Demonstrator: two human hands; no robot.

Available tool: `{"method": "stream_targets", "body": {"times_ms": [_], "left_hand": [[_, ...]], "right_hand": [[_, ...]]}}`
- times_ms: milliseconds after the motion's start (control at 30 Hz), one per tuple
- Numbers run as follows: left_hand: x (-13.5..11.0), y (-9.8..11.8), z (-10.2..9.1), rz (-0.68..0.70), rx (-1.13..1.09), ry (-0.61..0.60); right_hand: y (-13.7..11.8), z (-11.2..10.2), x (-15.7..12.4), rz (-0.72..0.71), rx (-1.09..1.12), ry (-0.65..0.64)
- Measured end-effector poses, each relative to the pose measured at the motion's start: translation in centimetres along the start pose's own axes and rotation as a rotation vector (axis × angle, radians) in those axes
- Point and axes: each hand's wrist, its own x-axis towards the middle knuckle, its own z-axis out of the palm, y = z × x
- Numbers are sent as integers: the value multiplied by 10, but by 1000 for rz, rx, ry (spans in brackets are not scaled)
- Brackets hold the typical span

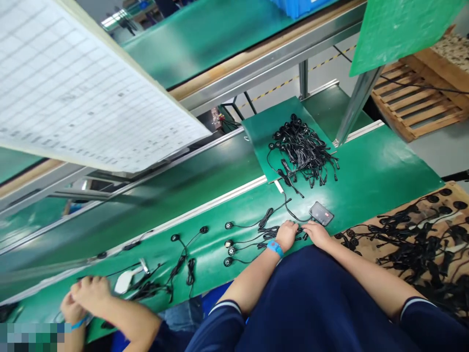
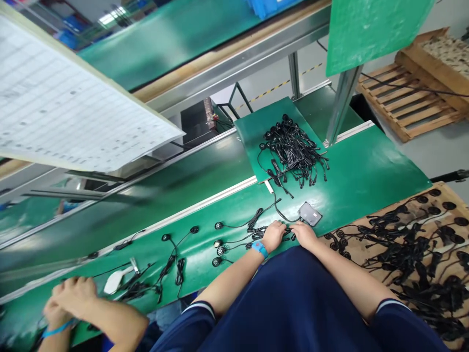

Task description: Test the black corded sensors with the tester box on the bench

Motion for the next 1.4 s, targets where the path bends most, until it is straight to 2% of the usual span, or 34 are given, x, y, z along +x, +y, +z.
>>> {"method": "stream_targets", "body": {"times_ms": [100, 433, 667, 833, 1100, 1267, 1400], "left_hand": [[1, -1, 2, -12, -30, 22], [2, -8, -2, 79, -130, 53], [0, -7, 2, 97, -131, 73], [-2, -6, 4, 136, -82, 94], [5, -15, -6, 97, -278, -93], [15, -22, -8, 78, -401, -194], [21, -21, -6, 74, -421, -208]], "right_hand": [[-1, 0, 0, 6, 32, -2], [-2, -4, 4, 94, 117, -66], [-1, -8, 8, 219, 206, -174], [-3, -9, 8, 254, 181, -200], [-11, -3, -5, 138, 4, -91], [-14, 1, -9, 85, -72, -74], [-14, -1, -7, 68, -101, -79]]}}
